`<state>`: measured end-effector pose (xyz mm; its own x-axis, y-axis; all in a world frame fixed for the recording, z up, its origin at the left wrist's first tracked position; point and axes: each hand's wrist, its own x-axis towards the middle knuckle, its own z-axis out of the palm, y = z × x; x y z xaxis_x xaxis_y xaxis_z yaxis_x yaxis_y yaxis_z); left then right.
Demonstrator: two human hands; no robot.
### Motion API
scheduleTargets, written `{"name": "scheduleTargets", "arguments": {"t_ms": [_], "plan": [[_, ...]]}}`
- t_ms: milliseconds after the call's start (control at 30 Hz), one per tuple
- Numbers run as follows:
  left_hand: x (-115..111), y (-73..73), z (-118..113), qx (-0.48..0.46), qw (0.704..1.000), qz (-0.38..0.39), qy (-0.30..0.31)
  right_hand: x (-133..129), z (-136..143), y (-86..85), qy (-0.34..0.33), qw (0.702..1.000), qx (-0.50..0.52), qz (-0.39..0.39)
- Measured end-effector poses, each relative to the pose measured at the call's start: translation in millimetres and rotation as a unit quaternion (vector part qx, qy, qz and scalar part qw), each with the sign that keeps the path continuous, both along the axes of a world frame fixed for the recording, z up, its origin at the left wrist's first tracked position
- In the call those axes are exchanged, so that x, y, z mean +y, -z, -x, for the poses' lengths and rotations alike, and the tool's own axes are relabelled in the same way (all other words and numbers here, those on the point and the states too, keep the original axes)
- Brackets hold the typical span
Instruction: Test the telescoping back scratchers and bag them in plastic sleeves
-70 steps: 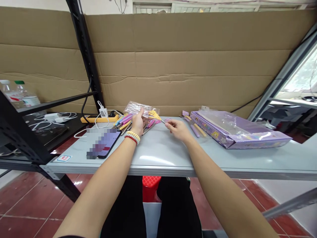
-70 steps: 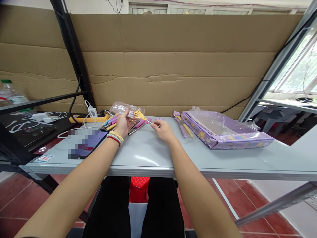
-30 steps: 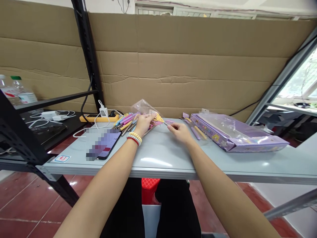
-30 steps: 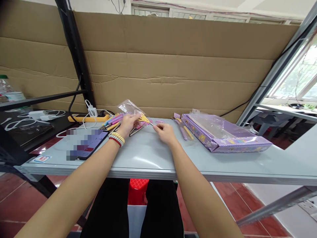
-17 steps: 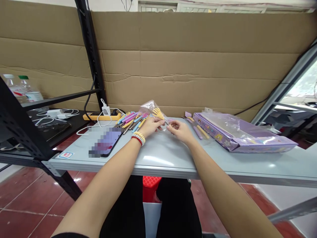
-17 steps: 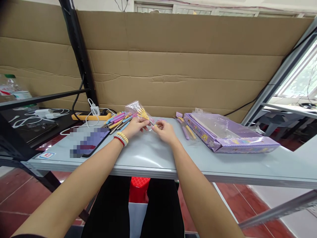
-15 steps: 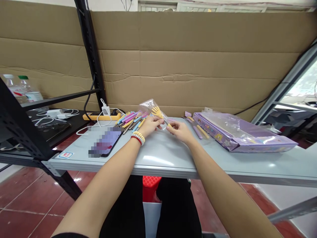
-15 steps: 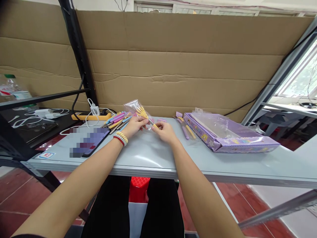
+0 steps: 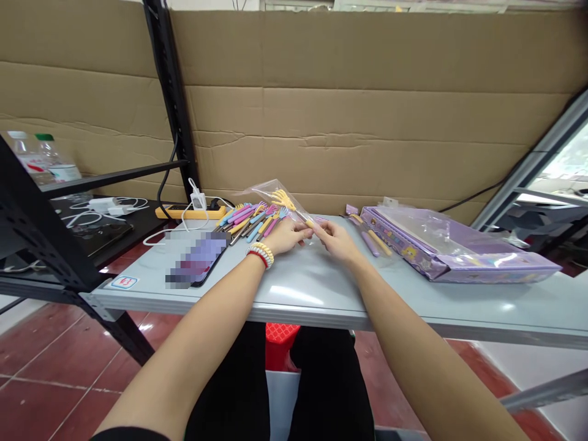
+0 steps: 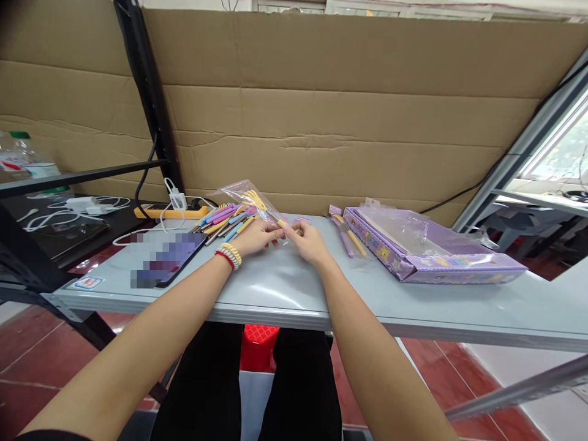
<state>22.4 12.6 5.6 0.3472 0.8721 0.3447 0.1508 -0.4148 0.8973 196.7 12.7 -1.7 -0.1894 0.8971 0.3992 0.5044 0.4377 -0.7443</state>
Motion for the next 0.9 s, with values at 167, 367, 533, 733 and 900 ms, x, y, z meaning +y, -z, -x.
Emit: {"name": "scheduleTargets", "arguments": {"t_ms": [167,367,533,733,900], "plan": [[-2.5,0.4,0.7,0.066,0.998,0.002,-0.002,-1.4,-0.2,-3.1,-0.05,0.998,0.02,-0.024],[0.8,-8.7,3.8,-0.121,0.991,0.033,-0.037,-3.7,0.2,-7.5,-0.017,0.998,0.054,-0.034],[1.5,-11.1,3.5,-0.271,0.958,0.069,-0.068,-2.0,0.4,-5.1,-0.003,0.998,0.059,-0.018],[2.2,-11.9,3.5,-0.366,0.922,0.086,-0.096,1.7,-0.7,-5.6,-0.039,0.971,0.22,0.081],[6.4,-15.0,12.4,-0.445,0.881,0.098,-0.124,-4.8,-6.2,-16.9,-0.189,0.911,0.345,0.124]]}}
